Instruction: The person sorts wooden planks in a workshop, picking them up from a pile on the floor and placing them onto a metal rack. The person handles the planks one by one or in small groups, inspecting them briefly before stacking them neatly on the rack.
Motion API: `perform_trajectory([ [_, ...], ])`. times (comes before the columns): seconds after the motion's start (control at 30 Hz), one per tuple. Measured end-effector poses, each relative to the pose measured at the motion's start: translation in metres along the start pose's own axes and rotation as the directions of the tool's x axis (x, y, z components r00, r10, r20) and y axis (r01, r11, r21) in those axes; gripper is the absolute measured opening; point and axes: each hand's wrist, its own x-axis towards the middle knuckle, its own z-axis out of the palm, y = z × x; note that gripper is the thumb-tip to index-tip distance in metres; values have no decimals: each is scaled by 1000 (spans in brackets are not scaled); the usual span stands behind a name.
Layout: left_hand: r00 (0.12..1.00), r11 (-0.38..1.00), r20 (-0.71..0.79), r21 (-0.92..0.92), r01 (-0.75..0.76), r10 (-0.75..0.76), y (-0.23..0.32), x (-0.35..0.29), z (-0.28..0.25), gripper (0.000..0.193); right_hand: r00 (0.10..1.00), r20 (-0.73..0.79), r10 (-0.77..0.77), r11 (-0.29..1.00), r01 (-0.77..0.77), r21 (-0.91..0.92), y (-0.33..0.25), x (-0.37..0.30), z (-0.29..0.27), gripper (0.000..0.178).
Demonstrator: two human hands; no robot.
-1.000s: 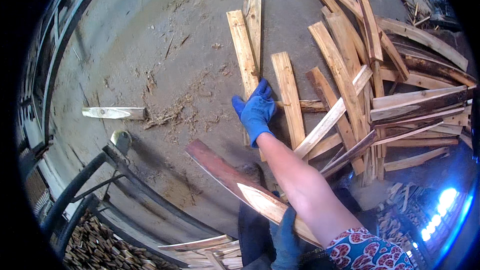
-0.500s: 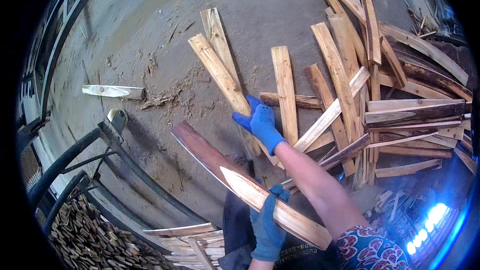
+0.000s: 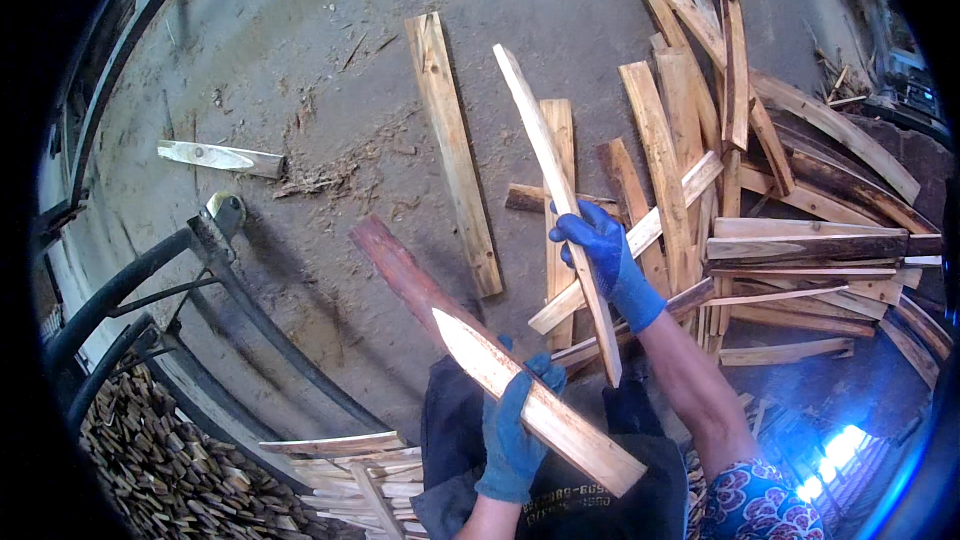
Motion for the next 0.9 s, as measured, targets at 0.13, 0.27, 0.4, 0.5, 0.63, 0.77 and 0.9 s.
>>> perform_trajectory([
  [0.13,1000,1000,24,-9,-12,12,2,0,7,63,962,-56,-268,955,257,-147,-10,25,21,48],
  [0.27,996,996,90,-86,-16,24,5,1,6,66,929,-137,-345,931,320,-175,-38,53,36,50],
  [0.4,997,997,73,-80,10,-5,9,2,8,65,939,-78,-335,930,316,-189,-92,65,24,42],
  [0.5,995,998,98,-56,16,-10,14,0,9,65,934,-27,-356,909,340,-240,-110,71,21,42],
  [0.63,993,1000,122,-3,-1,2,21,3,5,60,983,183,-28,998,38,-50,-102,45,12,42],
  [0.77,999,973,31,228,-47,41,20,10,0,41,922,374,96,842,-276,464,-73,0,2,49],
  [0.9,994,894,25,436,-104,103,18,21,0,35,880,454,143,682,-419,599,-56,-61,-2,61],
])
